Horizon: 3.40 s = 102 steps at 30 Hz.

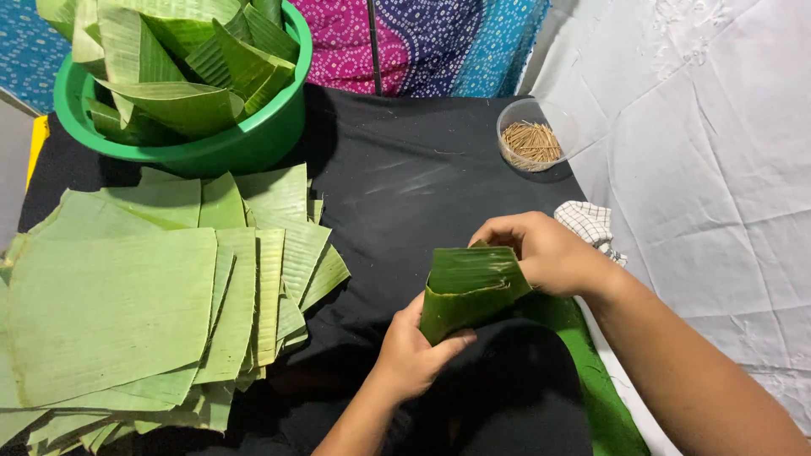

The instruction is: Wiping banana leaves with a cloth and folding them into cone shapes for food packaging.

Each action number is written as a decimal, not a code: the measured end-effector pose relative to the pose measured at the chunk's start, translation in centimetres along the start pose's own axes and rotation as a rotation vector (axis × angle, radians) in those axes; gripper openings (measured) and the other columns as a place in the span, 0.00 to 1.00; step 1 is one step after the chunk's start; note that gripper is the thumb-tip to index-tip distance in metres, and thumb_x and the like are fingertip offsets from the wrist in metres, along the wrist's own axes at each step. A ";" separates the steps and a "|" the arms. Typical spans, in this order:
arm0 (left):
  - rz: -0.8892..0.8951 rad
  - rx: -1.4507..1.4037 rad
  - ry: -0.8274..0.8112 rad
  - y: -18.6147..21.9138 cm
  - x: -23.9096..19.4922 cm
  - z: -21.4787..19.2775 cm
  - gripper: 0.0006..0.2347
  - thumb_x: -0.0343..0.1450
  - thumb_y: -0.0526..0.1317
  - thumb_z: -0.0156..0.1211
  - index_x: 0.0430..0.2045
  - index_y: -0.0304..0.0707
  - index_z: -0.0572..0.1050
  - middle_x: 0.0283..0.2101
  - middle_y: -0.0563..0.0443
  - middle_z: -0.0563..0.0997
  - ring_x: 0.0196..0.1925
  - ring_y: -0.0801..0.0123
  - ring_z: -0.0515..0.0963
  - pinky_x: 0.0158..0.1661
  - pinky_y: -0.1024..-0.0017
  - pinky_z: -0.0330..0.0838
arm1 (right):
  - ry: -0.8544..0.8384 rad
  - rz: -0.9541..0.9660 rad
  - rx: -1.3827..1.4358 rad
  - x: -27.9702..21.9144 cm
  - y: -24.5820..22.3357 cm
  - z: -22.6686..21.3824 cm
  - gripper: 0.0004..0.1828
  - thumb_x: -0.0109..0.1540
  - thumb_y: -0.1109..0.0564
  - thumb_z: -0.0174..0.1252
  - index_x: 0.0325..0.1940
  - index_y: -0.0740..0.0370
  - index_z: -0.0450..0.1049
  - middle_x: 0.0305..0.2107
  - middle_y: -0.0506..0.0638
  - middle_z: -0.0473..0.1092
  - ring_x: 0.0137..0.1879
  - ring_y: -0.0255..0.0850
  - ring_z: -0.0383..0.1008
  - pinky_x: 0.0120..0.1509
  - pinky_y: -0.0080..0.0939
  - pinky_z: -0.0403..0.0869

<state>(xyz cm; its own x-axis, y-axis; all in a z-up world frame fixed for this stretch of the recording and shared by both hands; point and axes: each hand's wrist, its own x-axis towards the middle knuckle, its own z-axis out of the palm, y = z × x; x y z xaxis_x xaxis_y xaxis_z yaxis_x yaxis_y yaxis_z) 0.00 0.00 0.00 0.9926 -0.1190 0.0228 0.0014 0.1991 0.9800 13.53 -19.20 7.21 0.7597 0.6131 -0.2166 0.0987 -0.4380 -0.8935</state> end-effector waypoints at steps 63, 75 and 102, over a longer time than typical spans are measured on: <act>0.129 0.321 0.255 0.1 -0.6 2.6 0.21 0.67 0.33 0.62 0.54 0.28 0.64 0.43 0.41 0.83 0.40 0.63 0.86 0.41 0.70 0.83 | 0.529 -0.208 0.011 -5.7 -0.7 11.2 0.25 0.52 0.59 0.66 0.54 0.68 0.77 0.49 0.53 0.78 0.48 0.41 0.81 0.53 0.37 0.78; -0.049 -0.554 0.234 -5.3 -1.5 1.4 0.17 0.76 0.34 0.49 0.60 0.28 0.66 0.51 0.38 0.79 0.45 0.64 0.77 0.45 0.68 0.73 | 0.684 -0.264 -0.060 -5.9 1.0 12.6 0.24 0.53 0.65 0.67 0.54 0.62 0.75 0.46 0.51 0.70 0.43 0.37 0.74 0.48 0.33 0.77; -0.272 -0.365 0.147 -12.5 0.2 0.5 0.18 0.74 0.33 0.49 0.59 0.26 0.70 0.38 0.33 0.85 0.20 0.66 0.78 0.21 0.72 0.76 | 0.550 -0.028 0.068 -3.7 8.6 9.3 0.18 0.51 0.57 0.71 0.45 0.61 0.80 0.33 0.49 0.79 0.32 0.36 0.79 0.37 0.33 0.79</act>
<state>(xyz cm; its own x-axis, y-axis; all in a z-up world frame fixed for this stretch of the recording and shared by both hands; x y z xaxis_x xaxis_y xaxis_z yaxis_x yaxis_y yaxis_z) 0.14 -3.00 -12.18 0.9571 -0.0799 -0.2787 0.2793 0.5115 0.8126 5.56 -19.12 -3.35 0.9828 0.1823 0.0285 0.0957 -0.3715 -0.9235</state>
